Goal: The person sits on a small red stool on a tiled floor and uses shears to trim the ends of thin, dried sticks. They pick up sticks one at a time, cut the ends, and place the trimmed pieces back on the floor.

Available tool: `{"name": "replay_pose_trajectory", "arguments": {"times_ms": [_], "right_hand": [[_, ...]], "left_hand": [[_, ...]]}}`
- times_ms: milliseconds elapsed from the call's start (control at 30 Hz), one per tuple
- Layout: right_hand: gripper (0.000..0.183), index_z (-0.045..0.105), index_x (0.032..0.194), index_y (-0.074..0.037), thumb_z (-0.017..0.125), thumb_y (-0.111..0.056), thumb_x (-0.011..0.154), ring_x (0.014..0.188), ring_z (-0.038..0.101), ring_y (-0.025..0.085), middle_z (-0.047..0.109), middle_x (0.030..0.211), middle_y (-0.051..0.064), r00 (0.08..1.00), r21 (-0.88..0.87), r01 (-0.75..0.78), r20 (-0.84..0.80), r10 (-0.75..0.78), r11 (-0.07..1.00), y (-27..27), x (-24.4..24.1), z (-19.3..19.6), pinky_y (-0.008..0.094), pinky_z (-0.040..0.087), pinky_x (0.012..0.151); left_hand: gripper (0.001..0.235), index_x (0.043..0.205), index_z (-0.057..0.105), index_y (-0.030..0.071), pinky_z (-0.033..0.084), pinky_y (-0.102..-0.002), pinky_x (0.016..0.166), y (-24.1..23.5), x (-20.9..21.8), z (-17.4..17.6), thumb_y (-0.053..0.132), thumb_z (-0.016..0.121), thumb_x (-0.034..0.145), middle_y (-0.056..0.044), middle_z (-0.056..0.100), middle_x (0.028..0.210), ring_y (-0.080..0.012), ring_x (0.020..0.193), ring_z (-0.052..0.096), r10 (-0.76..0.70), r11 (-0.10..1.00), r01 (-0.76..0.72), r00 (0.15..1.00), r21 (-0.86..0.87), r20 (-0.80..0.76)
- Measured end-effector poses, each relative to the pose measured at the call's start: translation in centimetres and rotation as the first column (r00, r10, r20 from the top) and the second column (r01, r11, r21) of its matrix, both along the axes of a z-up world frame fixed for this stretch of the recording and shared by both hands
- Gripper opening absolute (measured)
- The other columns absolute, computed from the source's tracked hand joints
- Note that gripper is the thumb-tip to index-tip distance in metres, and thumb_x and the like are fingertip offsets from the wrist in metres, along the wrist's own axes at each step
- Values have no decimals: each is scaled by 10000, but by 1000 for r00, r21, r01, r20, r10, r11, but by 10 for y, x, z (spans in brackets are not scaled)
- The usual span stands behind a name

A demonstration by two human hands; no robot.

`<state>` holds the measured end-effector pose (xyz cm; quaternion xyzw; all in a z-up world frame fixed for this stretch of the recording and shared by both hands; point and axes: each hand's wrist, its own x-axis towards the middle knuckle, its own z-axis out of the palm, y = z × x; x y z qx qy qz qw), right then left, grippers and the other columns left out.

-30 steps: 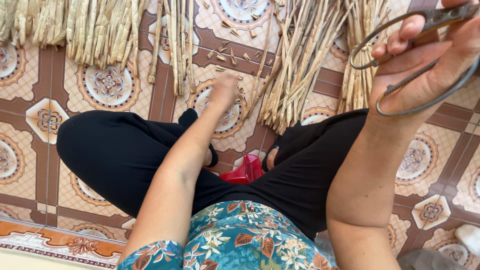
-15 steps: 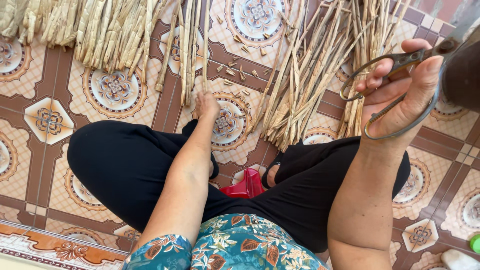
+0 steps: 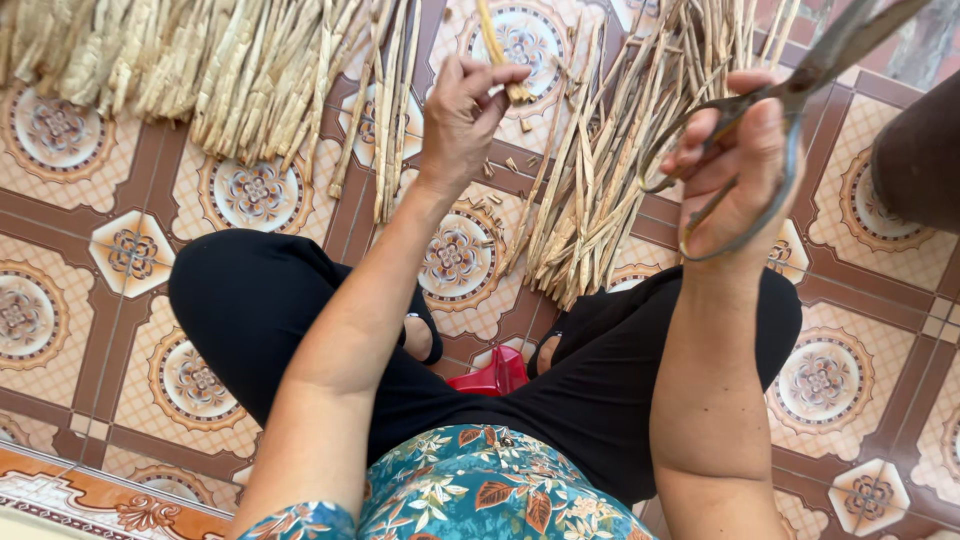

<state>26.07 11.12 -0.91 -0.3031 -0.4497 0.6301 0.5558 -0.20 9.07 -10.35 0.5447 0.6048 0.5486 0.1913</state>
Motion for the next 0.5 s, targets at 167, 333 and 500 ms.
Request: {"name": "replay_pose_trajectory", "arguments": {"times_ms": [167,333,500], "right_hand": [[345,606,1272,-62,730,-301,1057,694,638,114,671,874,46,992,87,-81,104,72,993,-19,-29,9,251,557,627],[368,606,1299,-83,795,-229,1018,776,642,92,706,996,43,960,189,-164,258,112,968,-42,-59,5,210,541,691],[483,555,1379,-85,801,-237,992,970,636,97,683,1101,40,871,350,-269,487,71,897,-63,-72,6,253,548,874]], "left_hand": [[324,1216,725,166,597,-219,799,-44,-11,113,-59,694,985,-64,622,1237,-112,991,700,-156,952,174,984,253,-91],[241,1289,651,110,639,-199,827,-84,-11,144,14,685,1071,-45,739,1199,-135,1115,746,-230,928,245,969,280,-85],[168,1282,583,95,649,-230,886,-102,-5,129,80,629,1121,-53,725,1150,-87,1037,720,-440,888,339,825,311,355]]}}
